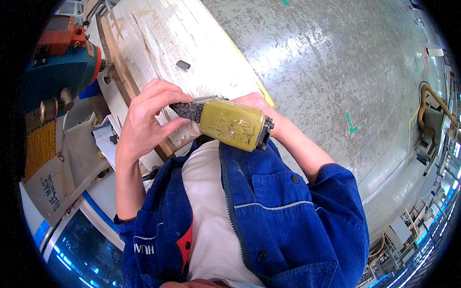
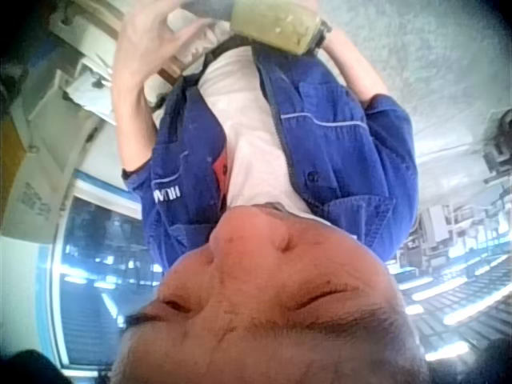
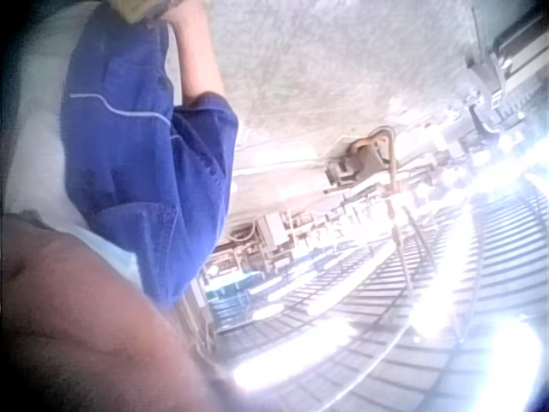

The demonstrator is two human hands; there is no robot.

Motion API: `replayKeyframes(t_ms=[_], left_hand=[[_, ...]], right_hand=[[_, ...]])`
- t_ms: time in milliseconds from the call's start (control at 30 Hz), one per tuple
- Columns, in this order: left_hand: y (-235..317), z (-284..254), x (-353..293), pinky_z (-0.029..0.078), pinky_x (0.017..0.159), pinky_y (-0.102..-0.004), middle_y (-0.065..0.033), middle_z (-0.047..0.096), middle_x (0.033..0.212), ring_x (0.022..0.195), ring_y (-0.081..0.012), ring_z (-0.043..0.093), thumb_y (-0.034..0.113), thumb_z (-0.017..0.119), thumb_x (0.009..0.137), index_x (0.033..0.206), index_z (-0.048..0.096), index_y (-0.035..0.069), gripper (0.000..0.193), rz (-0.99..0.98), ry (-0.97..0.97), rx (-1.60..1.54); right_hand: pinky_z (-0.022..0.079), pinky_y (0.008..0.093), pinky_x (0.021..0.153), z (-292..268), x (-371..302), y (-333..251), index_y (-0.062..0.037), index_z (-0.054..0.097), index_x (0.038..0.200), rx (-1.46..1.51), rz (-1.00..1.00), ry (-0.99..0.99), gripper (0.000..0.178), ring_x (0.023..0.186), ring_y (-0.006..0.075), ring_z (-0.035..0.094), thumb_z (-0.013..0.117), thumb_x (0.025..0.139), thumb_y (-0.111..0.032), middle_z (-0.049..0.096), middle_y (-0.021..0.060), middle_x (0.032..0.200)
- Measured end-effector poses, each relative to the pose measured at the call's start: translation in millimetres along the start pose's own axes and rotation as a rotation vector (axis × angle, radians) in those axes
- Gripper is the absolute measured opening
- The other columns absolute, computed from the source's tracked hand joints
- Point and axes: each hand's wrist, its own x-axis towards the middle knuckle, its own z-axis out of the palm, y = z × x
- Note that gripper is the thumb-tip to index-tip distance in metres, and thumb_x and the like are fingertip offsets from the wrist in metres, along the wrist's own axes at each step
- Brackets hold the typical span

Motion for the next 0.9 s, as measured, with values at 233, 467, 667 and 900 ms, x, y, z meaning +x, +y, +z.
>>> replayKeyframes(t_ms=[233, 467, 667, 900], left_hand=[[0.0, -1.7, 4.5, 0.050, 0.080, -0.0349, -0.0091, 0.065, 0.094, 0.090, -0.0258, 0.061, -0.003, 0.081, 0.059, 0.100, 0.070, 0.004, 0.043, 0.012, -0.040, -0.032], [-20.5, -12.0, -8.3, 0.049, 0.081, -0.0316, -0.0049, 0.067, 0.103, 0.092, -0.0163, 0.059, 0.005, 0.081, 0.067, 0.109, 0.067, 0.003, 0.044, -0.052, 0.072, -0.220], [-116.9, -20.0, -29.8, 0.054, 0.073, -0.0360, -0.0209, 0.068, 0.087, 0.081, -0.0250, 0.067, 0.018, 0.077, 0.078, 0.091, 0.065, -0.006, 0.029, -0.752, 0.169, 0.176], [-179.1, 57.9, -63.0, 0.051, 0.086, -0.0450, -0.0274, 0.067, 0.091, 0.092, -0.0412, 0.066, 0.016, 0.075, 0.077, 0.101, 0.059, -0.008, 0.038, -0.805, 0.158, 0.265]], right_hand=[[0.055, 0.0308, 0.065, -1.3, -3.7, 0.5, -0.0029, 0.072, 0.101, -0.052, 0.042, -0.039, 0.028, 0.073, 0.0229, 0.071, 0.075, 0.075, -0.011, 0.072, 0.0105, 0.082], [0.055, 0.0280, 0.064, 2.4, -5.4, 10.4, -0.0051, 0.068, 0.087, -0.059, 0.023, -0.029, 0.015, 0.071, 0.0215, 0.071, 0.077, 0.076, -0.011, 0.071, 0.0060, 0.081], [0.054, 0.0280, 0.061, -4.3, -14.0, 4.5, -0.0017, 0.068, 0.086, -0.145, 0.249, -0.049, 0.014, 0.066, 0.0195, 0.068, 0.074, 0.073, -0.005, 0.069, 0.0063, 0.076], [0.054, 0.0272, 0.062, -7.1, -13.0, 14.3, -0.0008, 0.067, 0.085, -0.110, 0.042, -0.033, 0.015, 0.066, 0.0171, 0.068, 0.074, 0.073, -0.005, 0.069, 0.0059, 0.076]])
